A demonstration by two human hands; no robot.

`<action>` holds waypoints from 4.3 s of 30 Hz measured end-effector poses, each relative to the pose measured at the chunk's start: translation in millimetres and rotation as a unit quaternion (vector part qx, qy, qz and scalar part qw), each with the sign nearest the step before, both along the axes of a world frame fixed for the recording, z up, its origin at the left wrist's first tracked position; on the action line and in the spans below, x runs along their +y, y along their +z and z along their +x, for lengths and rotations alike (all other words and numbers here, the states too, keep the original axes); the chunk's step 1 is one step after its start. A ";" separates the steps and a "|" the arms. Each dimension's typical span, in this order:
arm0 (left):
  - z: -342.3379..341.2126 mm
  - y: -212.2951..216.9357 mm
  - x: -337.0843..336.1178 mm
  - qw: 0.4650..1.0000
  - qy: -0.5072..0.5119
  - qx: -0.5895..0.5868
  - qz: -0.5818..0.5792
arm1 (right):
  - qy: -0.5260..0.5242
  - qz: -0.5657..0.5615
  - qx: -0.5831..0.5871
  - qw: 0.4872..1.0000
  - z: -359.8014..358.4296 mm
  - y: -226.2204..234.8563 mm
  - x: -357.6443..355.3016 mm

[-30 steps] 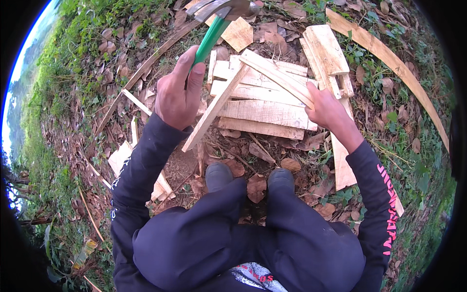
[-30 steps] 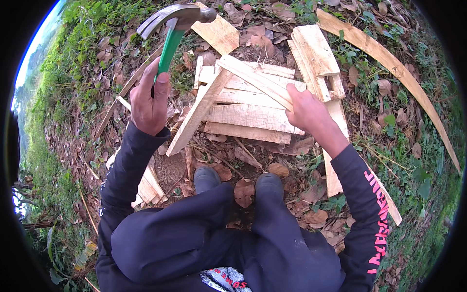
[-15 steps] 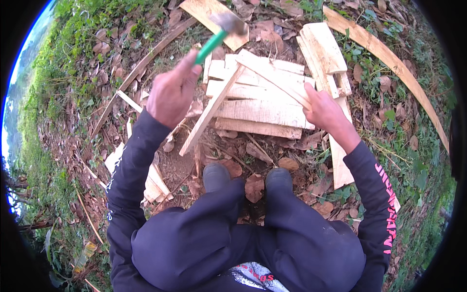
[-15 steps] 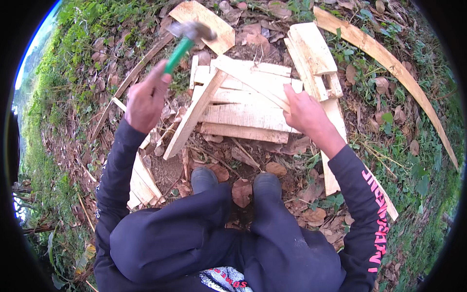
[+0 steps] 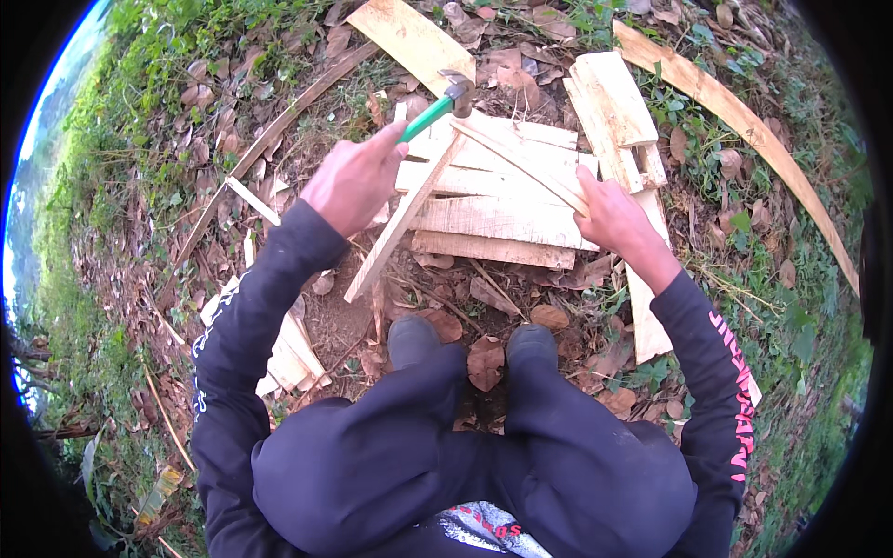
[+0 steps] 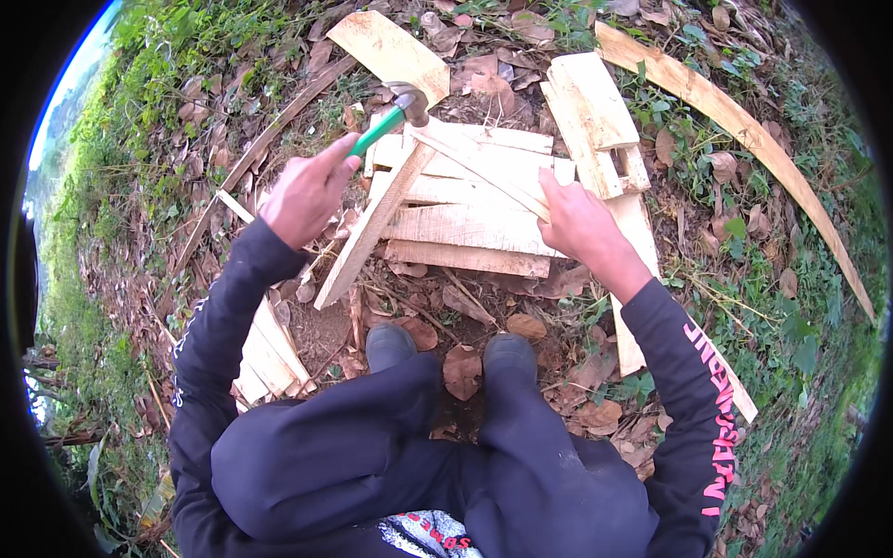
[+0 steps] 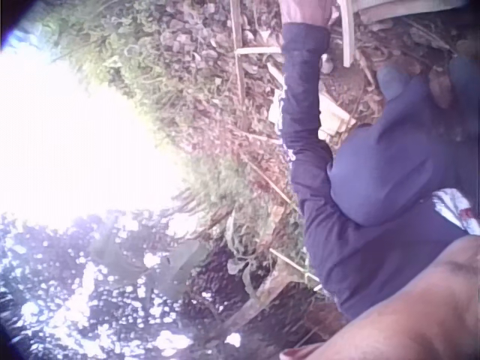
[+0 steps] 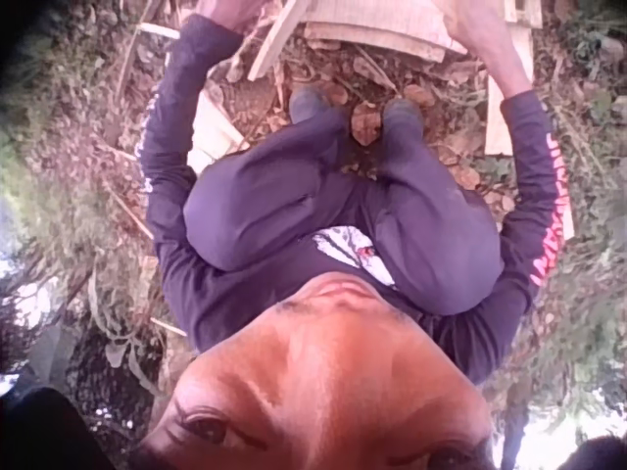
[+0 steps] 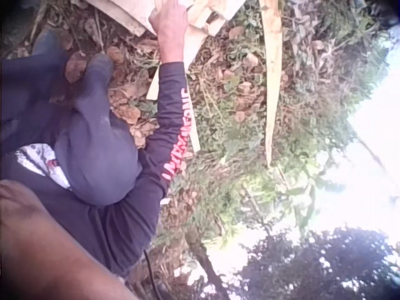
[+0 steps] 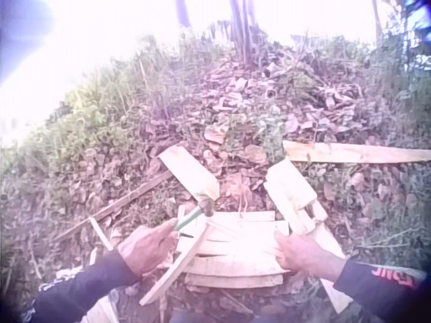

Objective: The person sits on the ground and uses a hammer to drive nails into wooden planks, assembling them into a frame. They repeatedly position planks, hammer nails, and adjust the pieces to form a structure.

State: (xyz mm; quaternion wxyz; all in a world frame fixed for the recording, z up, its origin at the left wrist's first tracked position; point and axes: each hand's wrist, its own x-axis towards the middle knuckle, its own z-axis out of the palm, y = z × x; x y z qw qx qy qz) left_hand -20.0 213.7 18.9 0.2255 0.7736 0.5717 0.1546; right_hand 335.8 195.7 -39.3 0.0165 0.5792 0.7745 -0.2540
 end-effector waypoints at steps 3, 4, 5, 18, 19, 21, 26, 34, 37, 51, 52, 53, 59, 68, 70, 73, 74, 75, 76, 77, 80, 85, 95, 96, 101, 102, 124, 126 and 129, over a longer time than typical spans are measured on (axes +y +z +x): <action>27.2 53.4 13.6 0.972 0.066 -0.170 0.146 | -0.012 0.015 0.001 1.000 8.4 0.8 9.4; 28.3 51.0 10.6 0.947 0.059 -0.187 0.253 | -0.010 0.013 -0.003 1.000 7.3 -1.2 7.0; 22.8 41.7 -0.6 0.977 0.075 -0.146 0.136 | -0.005 0.010 -0.004 1.000 3.2 -3.0 4.1; 10.7 32.9 1.6 0.999 -0.017 0.019 -0.031 | 0.005 0.018 -0.019 1.000 2.8 -8.9 3.0; 20.4 50.4 -4.8 0.995 0.017 -0.074 0.065 | 0.002 0.013 -0.005 1.000 2.4 -11.3 7.3; 27.3 34.8 -17.9 0.965 0.066 -0.180 0.179 | -0.004 0.016 0.015 1.000 5.4 -27.3 -8.2; 4.5 22.5 -16.5 0.998 0.017 0.028 -0.055 | -0.003 -0.021 -0.019 1.000 -3.3 -5.1 -11.5; -4.0 23.1 -10.2 0.995 0.014 0.097 0.013 | 0.015 0.047 -0.011 0.999 -8.6 1.4 -9.5; 24.7 57.0 -9.9 0.976 0.117 -0.127 0.135 | 0.024 0.096 0.018 0.995 1.4 -9.2 -6.0; 0.5 20.6 -15.9 0.998 0.047 0.046 -0.007 | 0.042 0.026 0.008 0.999 -2.1 -13.3 -9.3; 10.6 36.5 -20.3 0.995 0.076 0.006 -0.064 | 0.030 0.030 0.014 0.999 2.2 -19.7 -14.6; 21.6 41.3 -18.0 0.992 0.103 -0.067 0.039 | 0.023 0.038 0.022 0.999 4.2 -20.9 -12.1; -6.6 -5.1 -48.2 1.000 -0.005 0.030 0.001 | 0.044 -0.005 -0.001 0.999 -7.6 -28.2 -40.6; -13.8 12.2 -23.5 0.999 0.005 0.047 -0.019 | 0.046 0.056 -0.002 0.997 -9.6 -27.0 -2.0; 13.8 28.5 -25.6 0.983 0.103 -0.093 0.119 | 0.034 0.050 0.007 0.998 -5.5 -34.5 -3.3; -14.2 -22.5 -53.4 0.991 0.076 -0.079 0.079 | 0.053 0.063 0.018 0.996 -15.5 -36.9 -21.6; -14.0 -22.2 -48.8 0.997 0.016 -0.035 0.067 | 0.054 0.056 0.018 0.997 -16.7 -37.1 -27.0; -24.6 -14.2 -42.0 0.997 0.046 0.050 -0.023 | 0.041 0.051 0.022 0.998 -15.1 -36.1 -28.4; -20.0 3.2 -40.5 0.996 0.049 0.006 -0.071 | 0.028 0.031 0.010 0.999 -14.8 -35.7 -28.0; -18.0 11.0 -38.0 0.996 0.079 -0.040 -0.017 | 0.023 0.013 0.000 1.000 -19.6 -31.7 -23.7; -13.7 15.5 -52.5 0.982 0.143 -0.122 0.035 | 0.038 0.039 0.005 0.999 -29.0 -27.2 -19.6; -45.5 20.9 -43.9 0.998 0.059 -0.028 0.028 | 0.026 0.009 -0.024 0.999 -48.3 -22.2 -25.4; -73.9 7.8 -77.8 0.976 0.090 -0.153 0.123 | 0.022 0.014 -0.039 0.999 -84.3 -25.8 -45.1; -74.1 0.6 -80.5 0.988 0.086 -0.109 0.062 | 0.019 0.003 -0.048 0.999 -84.3 -22.8 -47.6; -117.4 -59.0 -74.0 0.980 0.147 -0.098 -0.091 | 0.042 -0.148 0.025 0.988 -114.9 16.3 -16.9; -127.4 -56.0 -70.8 0.975 0.176 -0.096 -0.096 | 0.020 -0.225 0.031 0.974 -129.4 38.4 3.1; -107.6 -183.8 -107.8 0.870 0.291 -0.374 -0.140 | 0.136 -0.317 -0.179 0.921 -198.3 98.1 109.9; -101.5 -164.9 -112.1 0.873 0.298 -0.378 -0.081 | 0.172 -0.144 -0.061 0.973 -168.3 91.0 93.8; -74.0 -105.8 -134.4 0.876 0.311 -0.366 0.040 | 0.208 0.038 0.009 0.977 -145.2 148.2 44.1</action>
